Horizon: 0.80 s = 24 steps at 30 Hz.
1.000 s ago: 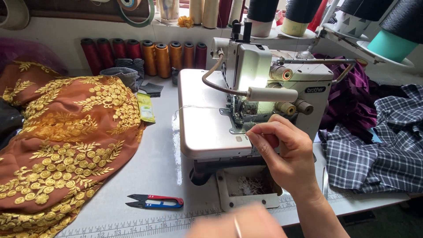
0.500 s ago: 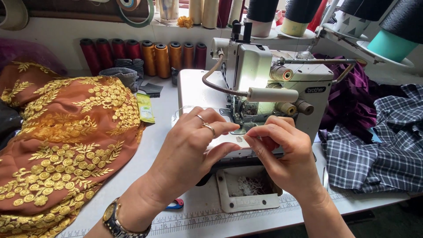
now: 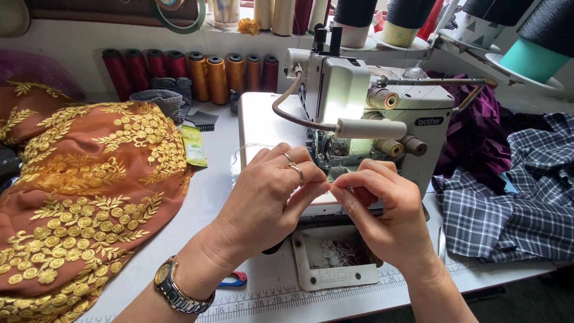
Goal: Threading an industrial overlock sewing machine using tweezers to guide the thread through various tensioners and guides.
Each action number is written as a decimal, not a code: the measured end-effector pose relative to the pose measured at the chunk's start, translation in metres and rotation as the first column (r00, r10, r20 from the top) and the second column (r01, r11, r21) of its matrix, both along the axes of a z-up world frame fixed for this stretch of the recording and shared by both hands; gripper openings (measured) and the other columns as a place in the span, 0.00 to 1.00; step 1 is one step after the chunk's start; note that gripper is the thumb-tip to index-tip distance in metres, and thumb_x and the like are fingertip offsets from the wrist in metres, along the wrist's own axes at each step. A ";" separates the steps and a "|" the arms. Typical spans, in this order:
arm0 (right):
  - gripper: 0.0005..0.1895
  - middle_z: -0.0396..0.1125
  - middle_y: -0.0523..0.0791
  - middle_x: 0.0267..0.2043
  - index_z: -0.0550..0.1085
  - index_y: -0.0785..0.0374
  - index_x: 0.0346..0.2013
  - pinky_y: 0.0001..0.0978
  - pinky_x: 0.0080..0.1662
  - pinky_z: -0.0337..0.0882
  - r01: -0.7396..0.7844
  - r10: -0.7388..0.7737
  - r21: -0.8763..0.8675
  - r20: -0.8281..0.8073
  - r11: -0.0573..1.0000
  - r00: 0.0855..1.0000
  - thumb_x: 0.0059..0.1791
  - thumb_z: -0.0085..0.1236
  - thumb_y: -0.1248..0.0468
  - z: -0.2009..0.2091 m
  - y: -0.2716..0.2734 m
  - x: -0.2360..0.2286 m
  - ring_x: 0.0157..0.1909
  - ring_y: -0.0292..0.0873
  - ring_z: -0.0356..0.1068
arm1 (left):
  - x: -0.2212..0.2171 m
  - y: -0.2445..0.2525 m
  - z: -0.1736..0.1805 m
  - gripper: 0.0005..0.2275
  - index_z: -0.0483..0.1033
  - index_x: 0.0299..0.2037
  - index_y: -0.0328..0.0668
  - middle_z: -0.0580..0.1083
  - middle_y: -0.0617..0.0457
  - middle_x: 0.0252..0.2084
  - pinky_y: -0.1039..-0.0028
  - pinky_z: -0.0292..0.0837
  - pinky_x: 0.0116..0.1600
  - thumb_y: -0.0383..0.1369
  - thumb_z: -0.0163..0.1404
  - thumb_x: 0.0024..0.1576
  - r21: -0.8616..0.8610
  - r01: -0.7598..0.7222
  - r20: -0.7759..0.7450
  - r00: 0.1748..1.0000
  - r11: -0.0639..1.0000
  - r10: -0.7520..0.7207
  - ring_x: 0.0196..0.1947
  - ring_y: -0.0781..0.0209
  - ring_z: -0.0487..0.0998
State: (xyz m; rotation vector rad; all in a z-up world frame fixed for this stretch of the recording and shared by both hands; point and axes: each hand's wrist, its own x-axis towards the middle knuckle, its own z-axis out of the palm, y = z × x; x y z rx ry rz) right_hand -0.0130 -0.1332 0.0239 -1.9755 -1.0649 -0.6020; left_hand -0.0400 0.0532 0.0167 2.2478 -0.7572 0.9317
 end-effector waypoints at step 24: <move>0.01 0.56 0.40 0.20 0.74 0.62 0.29 0.23 0.32 0.57 0.083 -0.070 0.122 -0.107 0.989 0.992 0.45 0.58 0.68 -0.021 -0.005 -0.015 0.25 0.35 0.53 | -0.005 -0.005 -0.001 0.07 0.68 0.30 0.42 0.68 0.54 0.29 0.66 0.60 0.35 0.33 0.46 0.60 0.099 0.038 0.013 0.999 0.994 -0.039 0.31 0.53 0.66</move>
